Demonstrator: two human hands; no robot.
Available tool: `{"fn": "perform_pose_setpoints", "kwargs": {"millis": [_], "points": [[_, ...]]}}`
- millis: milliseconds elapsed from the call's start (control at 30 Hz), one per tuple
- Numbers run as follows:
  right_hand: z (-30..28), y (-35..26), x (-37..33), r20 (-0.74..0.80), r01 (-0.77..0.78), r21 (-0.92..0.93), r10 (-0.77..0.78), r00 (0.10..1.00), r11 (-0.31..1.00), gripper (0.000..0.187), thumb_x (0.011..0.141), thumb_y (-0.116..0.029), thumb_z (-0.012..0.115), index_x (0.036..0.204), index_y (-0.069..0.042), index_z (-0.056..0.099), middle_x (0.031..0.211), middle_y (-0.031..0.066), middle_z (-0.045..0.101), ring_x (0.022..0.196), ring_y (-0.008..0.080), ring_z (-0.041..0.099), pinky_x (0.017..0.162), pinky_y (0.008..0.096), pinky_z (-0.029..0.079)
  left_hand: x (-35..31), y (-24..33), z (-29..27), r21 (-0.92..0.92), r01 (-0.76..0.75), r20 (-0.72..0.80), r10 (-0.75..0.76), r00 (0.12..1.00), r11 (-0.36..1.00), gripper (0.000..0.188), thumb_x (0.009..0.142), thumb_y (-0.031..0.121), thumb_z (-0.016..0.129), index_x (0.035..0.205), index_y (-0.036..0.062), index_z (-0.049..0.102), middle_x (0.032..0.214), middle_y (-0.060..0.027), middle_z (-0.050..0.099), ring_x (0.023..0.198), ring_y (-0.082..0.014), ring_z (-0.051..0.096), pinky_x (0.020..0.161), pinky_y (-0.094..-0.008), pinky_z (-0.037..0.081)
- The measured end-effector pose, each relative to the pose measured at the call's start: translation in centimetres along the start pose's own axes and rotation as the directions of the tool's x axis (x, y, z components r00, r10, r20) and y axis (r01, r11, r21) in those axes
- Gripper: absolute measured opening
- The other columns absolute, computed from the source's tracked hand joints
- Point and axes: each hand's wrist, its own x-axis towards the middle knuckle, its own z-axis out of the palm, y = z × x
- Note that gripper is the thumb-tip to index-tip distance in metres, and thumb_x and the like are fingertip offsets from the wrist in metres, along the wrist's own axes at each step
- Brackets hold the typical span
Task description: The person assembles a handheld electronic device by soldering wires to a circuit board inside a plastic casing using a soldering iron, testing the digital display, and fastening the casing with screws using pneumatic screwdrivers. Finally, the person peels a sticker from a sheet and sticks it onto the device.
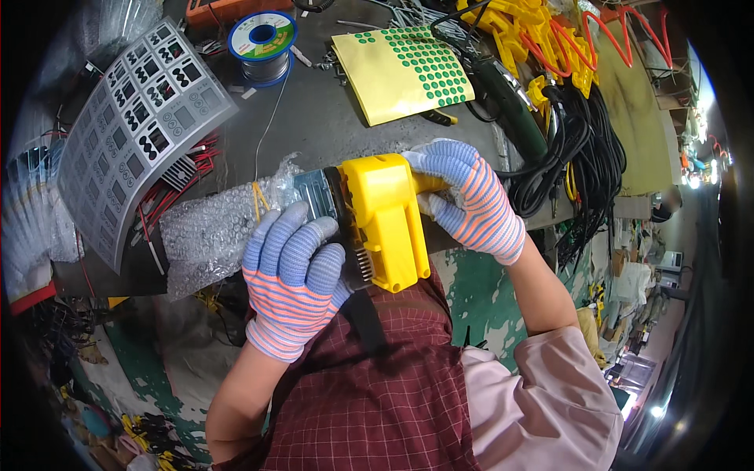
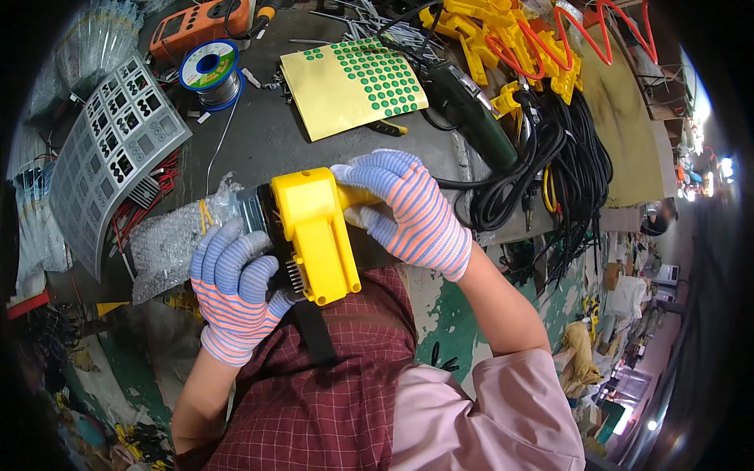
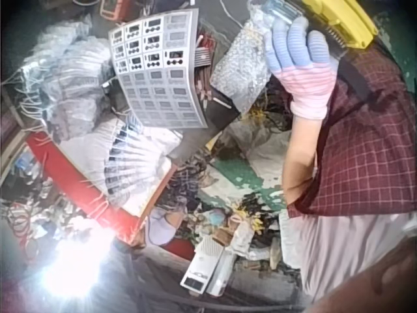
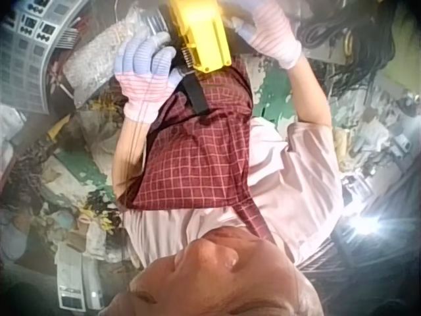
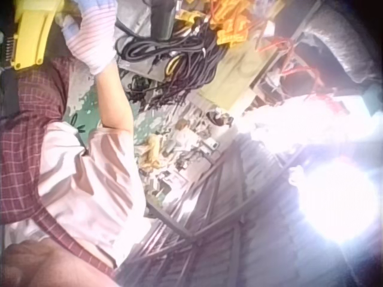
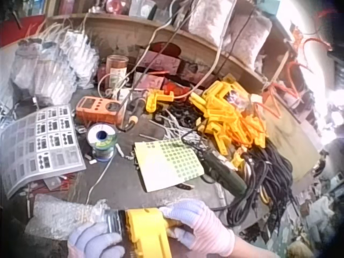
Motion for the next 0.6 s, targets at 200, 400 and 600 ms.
{"fn": "perform_pose_setpoints", "kwargs": {"millis": [200,400,600], "points": [[-0.2,-1.0,0.1,-0.006,-0.032,0.000,0.032,0.999,0.999,0.049,0.076,-0.008,0.076,0.123,-0.008,0.064,0.116,0.0132,0.065,0.113,0.0354,0.057,0.102,0.0449,0.043,-0.3,-0.2,0.5,0.081,-0.115,-0.076,0.121,0.990,0.990,0.052,0.081,0.032,0.075,0.130,0.0233,0.059,0.115,-0.0038,0.056,0.115,-0.0282,0.055,0.102,-0.0485,0.043],[0.1,-1.0,0.0,-0.014,-0.015,-0.033,0.015,1.000,0.999,0.049,0.074,-0.005,0.074,0.123,-0.007,0.064,0.117,0.0132,0.066,0.113,0.0348,0.058,0.102,0.0440,0.044,-0.6,0.4,0.7,0.081,-0.027,-0.024,0.029,0.999,0.996,0.050,0.079,0.034,0.076,0.128,0.0379,0.063,0.114,-0.0044,0.051,0.113,-0.0296,0.053,0.101,-0.0479,0.042],[-2.3,-2.7,2.0,0.014,-0.151,0.295,0.154,0.988,0.943,0.047,0.081,-0.007,0.076,0.126,-0.005,0.063,0.123,0.0155,0.064,0.117,0.0328,0.059,0.105,0.0418,0.044,-0.9,0.0,1.5,0.150,-0.120,-0.064,0.131,0.989,0.981,0.052,0.075,0.040,0.078,0.125,0.0417,0.065,0.115,-0.0059,0.049,0.114,-0.0306,0.051,0.101,-0.0507,0.041]]}}
